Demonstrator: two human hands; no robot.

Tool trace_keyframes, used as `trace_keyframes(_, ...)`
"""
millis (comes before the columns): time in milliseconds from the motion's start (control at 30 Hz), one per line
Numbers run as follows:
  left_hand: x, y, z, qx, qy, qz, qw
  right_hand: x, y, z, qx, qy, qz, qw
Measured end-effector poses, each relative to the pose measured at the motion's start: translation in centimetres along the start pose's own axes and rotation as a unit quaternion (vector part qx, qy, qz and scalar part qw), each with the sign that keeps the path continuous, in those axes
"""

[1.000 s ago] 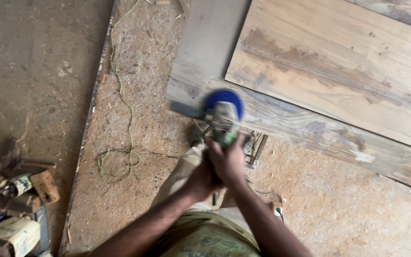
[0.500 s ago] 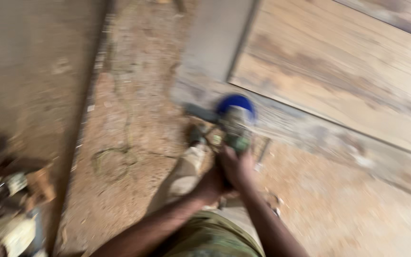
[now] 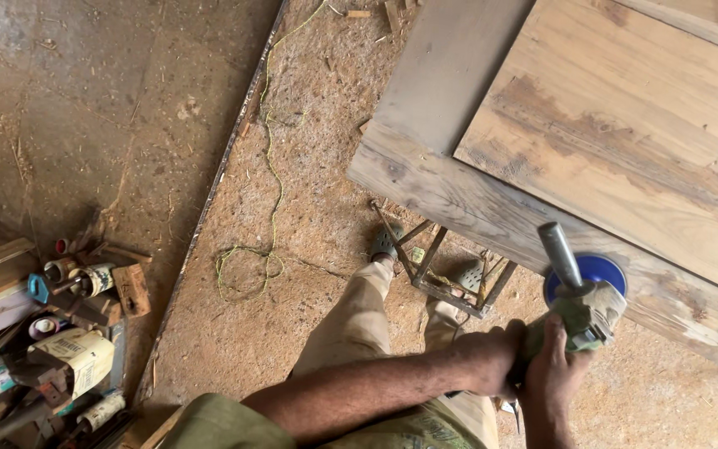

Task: The person uses a handheld electric sander to smooth the surface of a wooden plank. They move the sander back and forth along the length of the plank, covering the entire surface area.

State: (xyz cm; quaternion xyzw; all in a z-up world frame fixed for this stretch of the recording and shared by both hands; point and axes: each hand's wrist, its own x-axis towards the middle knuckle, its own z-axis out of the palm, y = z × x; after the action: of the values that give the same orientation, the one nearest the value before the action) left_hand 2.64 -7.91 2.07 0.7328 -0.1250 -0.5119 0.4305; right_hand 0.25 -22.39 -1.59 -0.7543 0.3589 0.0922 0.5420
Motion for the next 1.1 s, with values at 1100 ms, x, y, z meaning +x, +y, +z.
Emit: trace_keyframes(1100, -11.7, -10.6, -11.6, -0.221, 0.229, -0.110, 0.942, -3.6, -13.6, 22.8, -0.227, -0.262, -0.063, 0.936)
